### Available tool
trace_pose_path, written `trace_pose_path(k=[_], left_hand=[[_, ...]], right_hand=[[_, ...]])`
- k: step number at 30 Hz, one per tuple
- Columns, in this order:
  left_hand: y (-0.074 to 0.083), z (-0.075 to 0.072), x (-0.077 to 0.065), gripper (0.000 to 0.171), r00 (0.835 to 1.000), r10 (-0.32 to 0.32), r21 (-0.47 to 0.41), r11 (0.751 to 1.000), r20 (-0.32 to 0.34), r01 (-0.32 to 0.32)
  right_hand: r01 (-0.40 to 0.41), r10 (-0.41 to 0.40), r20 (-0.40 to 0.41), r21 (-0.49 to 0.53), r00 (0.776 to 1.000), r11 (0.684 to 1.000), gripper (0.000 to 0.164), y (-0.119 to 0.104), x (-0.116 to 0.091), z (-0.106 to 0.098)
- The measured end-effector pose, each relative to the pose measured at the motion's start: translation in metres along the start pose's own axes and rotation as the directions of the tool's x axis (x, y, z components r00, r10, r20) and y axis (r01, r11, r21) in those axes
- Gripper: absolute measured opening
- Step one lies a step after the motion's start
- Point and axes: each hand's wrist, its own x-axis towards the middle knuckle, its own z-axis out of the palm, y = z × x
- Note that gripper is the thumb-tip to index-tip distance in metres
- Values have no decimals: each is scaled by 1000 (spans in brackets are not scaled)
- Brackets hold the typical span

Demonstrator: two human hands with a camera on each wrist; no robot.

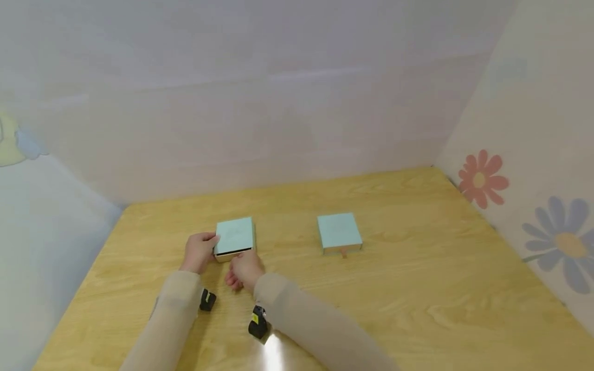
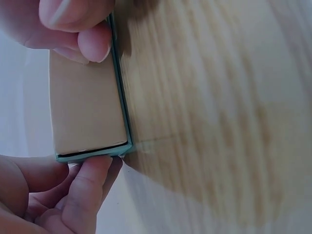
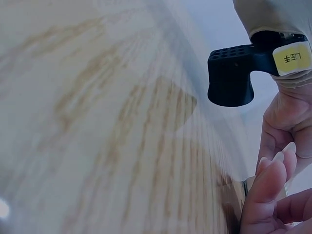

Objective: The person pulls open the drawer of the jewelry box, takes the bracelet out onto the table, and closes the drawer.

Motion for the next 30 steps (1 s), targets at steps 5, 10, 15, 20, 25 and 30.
trace_pose_path(k=[5, 10, 15, 20, 25, 30], left_hand=[[-6, 0, -5, 32, 1000, -27, -1, 1000, 2, 27], [-6, 1, -5, 32, 1000, -18, -4, 1000, -4, 18], [-3, 3, -2, 33, 1000, -6, 8, 1000, 3, 6], [-5, 3, -3, 33, 1000, -13, 17, 1000, 3, 12], [-4, 4, -1, 34, 1000, -28, 15, 1000, 6, 27], [-2, 4, -1, 34, 999, -37, 11, 999, 7, 37]], right_hand=[[-12, 12, 1, -3, 1000, 1000, 27, 7, -2, 2], [3, -2, 2, -4, 1000, 1000, 27, 7, -1, 1], [5, -5, 5, -4, 1000, 1000, 28, 4, 1, -3], [0, 0, 13, 1, 1000, 1000, 29, 5, 1, -2], [-2, 2, 10, 0, 1000, 1000, 28, 5, 2, -3], [-7, 7, 8, 11, 1000, 1000, 28, 4, 2, -5]])
